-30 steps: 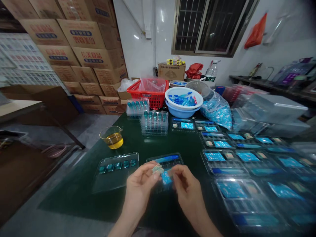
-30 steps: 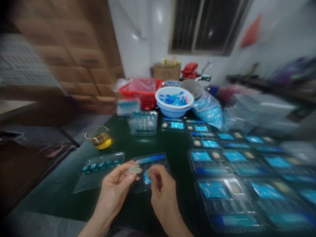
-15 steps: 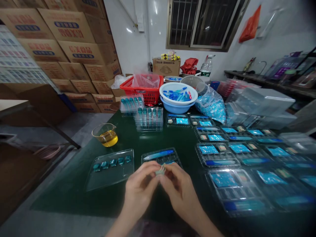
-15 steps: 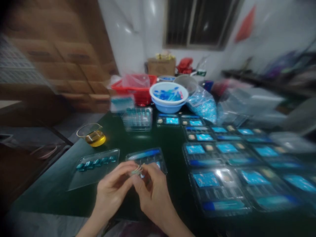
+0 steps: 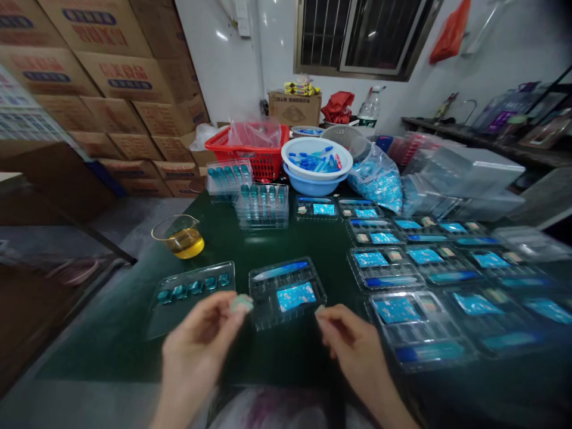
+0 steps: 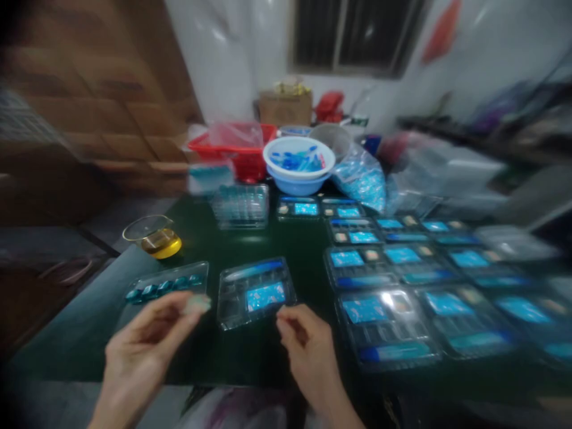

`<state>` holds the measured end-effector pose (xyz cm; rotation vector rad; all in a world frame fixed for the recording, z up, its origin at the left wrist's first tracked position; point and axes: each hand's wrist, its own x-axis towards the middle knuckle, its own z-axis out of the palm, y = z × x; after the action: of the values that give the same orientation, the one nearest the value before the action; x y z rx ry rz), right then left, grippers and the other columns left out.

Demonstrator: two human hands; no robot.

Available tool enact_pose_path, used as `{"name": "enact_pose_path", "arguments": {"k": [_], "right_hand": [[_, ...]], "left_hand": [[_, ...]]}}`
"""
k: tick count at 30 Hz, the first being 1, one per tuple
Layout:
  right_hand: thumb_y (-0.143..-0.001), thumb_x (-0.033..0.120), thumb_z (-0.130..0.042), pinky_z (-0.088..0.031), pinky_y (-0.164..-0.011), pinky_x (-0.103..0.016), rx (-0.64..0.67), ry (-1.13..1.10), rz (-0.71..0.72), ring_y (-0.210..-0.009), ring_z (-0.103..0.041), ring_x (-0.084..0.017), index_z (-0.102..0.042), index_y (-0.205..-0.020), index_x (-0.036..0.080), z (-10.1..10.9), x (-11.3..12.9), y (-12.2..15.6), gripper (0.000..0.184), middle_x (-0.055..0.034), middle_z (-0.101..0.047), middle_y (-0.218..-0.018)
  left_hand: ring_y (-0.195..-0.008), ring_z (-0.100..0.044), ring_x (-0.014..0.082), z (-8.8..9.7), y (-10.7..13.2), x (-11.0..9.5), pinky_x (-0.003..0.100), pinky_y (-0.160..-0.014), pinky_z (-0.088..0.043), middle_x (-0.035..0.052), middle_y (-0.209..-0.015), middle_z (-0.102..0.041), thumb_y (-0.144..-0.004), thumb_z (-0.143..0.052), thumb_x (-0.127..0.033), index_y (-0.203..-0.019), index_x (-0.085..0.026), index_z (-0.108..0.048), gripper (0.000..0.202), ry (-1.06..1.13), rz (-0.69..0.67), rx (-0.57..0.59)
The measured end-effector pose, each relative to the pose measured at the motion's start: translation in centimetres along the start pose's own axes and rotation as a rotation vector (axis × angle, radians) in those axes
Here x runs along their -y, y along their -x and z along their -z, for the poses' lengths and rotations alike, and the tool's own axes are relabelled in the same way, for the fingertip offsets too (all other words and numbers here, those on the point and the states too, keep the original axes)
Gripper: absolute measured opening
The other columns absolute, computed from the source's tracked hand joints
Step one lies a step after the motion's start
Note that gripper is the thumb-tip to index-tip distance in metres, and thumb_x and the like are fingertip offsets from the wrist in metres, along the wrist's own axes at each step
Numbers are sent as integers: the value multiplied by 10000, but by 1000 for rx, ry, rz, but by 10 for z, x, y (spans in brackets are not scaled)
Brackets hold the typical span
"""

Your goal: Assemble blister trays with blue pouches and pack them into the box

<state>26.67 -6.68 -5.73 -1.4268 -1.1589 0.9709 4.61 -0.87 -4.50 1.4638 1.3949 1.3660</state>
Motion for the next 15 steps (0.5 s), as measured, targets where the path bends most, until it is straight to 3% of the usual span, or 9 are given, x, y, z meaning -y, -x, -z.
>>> {"name": "enact_pose_path", "arguments": {"k": [2,4,10,15], "right_hand": [[-821,384,-567,-391,-452,-185,-81,14,-53,-522,-480,-83,-618,-871,200,13,-10,1,197,13,-557,-699],[-801,420,-592,-389,-439,-180,-123,12,-110,-525,-491,-88,-607,-913,208,20,-18,3,240,17,-557,-685],[-783,446,-612,-416,-495,-187,-26,0,-152,-626,-543,-113,-624,-946,221,12,-25,7,278,3,-597,-753],[-798,425,-602,-473,-634,-218,37,-1,-94,-710,-584,-138,-626,-948,208,12,-22,6,266,-7,-622,-786]], "left_hand": [[-677,-570,105,9,-18,-6,160,-618,-473,-12,-778,-627,-657,-760,-297,-927,-214,-642,307,80,12,-132],[-668,-558,93,14,-29,-10,146,-611,-456,-21,-766,-627,-625,-781,-302,-865,-214,-653,286,96,5,-155],[-576,-533,128,-4,-20,2,223,-524,-422,9,-677,-626,-691,-699,-360,-807,-202,-702,197,-233,74,245],[-672,-567,169,-24,-12,7,297,-625,-466,29,-766,-627,-788,-593,-305,-862,-236,-700,147,-501,-113,318]]}}
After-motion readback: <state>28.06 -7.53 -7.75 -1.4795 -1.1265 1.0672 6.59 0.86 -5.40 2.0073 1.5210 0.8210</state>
